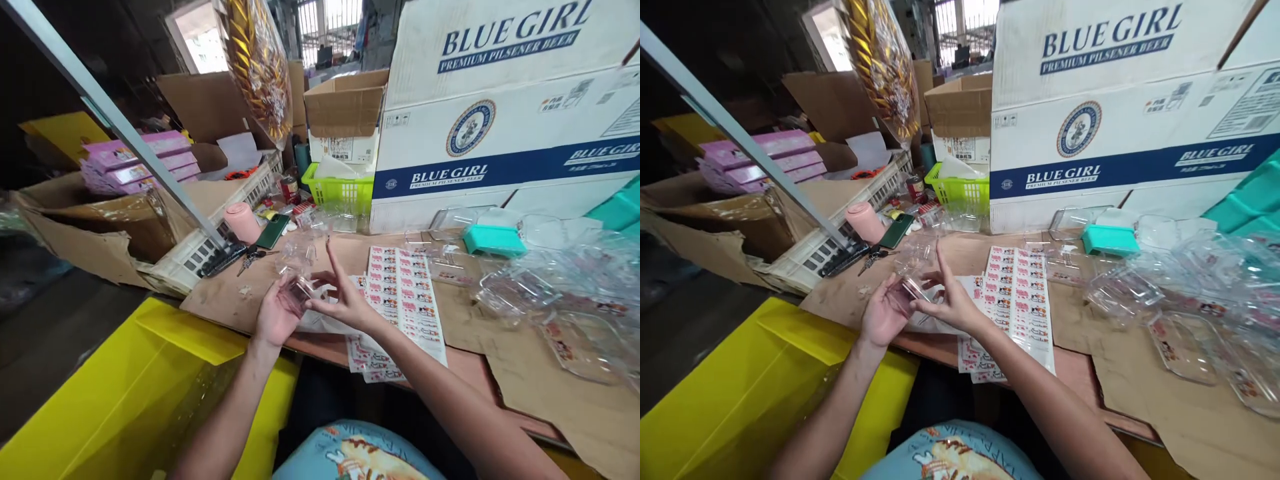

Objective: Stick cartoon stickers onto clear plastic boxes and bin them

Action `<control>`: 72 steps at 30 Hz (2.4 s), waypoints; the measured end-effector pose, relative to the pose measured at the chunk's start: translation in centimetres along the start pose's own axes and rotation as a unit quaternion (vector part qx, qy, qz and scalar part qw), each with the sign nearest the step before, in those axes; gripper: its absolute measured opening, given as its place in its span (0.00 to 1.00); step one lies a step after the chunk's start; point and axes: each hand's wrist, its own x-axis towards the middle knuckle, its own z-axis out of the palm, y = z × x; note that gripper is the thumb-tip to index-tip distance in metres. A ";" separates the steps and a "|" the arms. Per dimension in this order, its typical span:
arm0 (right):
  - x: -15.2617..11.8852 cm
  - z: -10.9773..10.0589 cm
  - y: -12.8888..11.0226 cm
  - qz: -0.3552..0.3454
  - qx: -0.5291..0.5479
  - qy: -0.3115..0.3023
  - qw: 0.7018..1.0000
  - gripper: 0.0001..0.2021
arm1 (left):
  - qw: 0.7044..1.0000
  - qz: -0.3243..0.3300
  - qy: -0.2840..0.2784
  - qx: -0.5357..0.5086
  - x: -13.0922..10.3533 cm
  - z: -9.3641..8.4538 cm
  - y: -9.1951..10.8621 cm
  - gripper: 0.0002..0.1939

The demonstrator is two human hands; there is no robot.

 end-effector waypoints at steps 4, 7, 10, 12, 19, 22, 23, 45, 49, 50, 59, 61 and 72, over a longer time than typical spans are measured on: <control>-3.3 -2.5 -0.9 0.018 -0.094 0.079 0.992 0.53 | 0.993 0.026 -0.078 0.085 -0.7 3.6 -3.4 0.16; -7.0 -4.3 -3.3 0.018 -0.137 0.181 0.974 0.46 | 0.995 -0.005 -0.077 0.069 -1.2 5.1 -5.2 0.12; -11.3 -4.9 -6.0 0.084 0.055 0.184 0.978 0.36 | 0.995 -0.043 -0.087 0.025 -1.6 6.1 -6.3 0.10; -13.8 -4.6 -7.0 0.133 0.227 0.134 0.955 0.34 | 0.992 -0.059 -0.106 0.013 -1.8 6.8 -7.0 0.11; -17.1 -3.2 -5.9 0.168 0.455 0.100 0.869 0.29 | 0.989 -0.111 -0.100 0.000 -2.3 8.3 -10.0 0.17; -17.4 -3.3 -5.4 0.176 0.469 0.102 0.860 0.28 | 0.989 -0.123 -0.086 -0.004 -2.4 8.7 -10.4 0.17; -17.6 -3.4 -5.3 0.182 0.470 0.099 0.858 0.27 | 0.989 -0.122 -0.083 0.000 -2.4 8.8 -10.4 0.16; -17.6 -4.3 -3.5 0.200 0.476 0.099 0.851 0.21 | 0.989 -0.122 -0.087 -0.002 -2.1 9.3 -10.3 0.13; -17.4 -4.3 -3.6 0.206 0.475 0.103 0.849 0.21 | 0.988 -0.122 -0.091 -0.006 -2.1 9.3 -10.3 0.14; -17.4 -4.3 -3.6 0.209 0.473 0.105 0.850 0.21 | 0.988 -0.121 -0.091 -0.002 -2.1 9.3 -10.4 0.14; -17.0 -4.3 -4.3 0.243 0.458 0.128 0.845 0.22 | 0.988 -0.110 -0.106 0.007 -2.1 9.1 -10.2 0.13; -16.8 -4.2 -4.5 0.246 0.459 0.132 0.843 0.22 | 0.987 -0.109 -0.114 -0.001 -2.1 9.0 -10.2 0.13; -16.8 -4.0 -4.5 0.245 0.463 0.137 0.841 0.22 | 0.990 -0.103 -0.096 0.000 -2.0 9.3 -10.3 0.13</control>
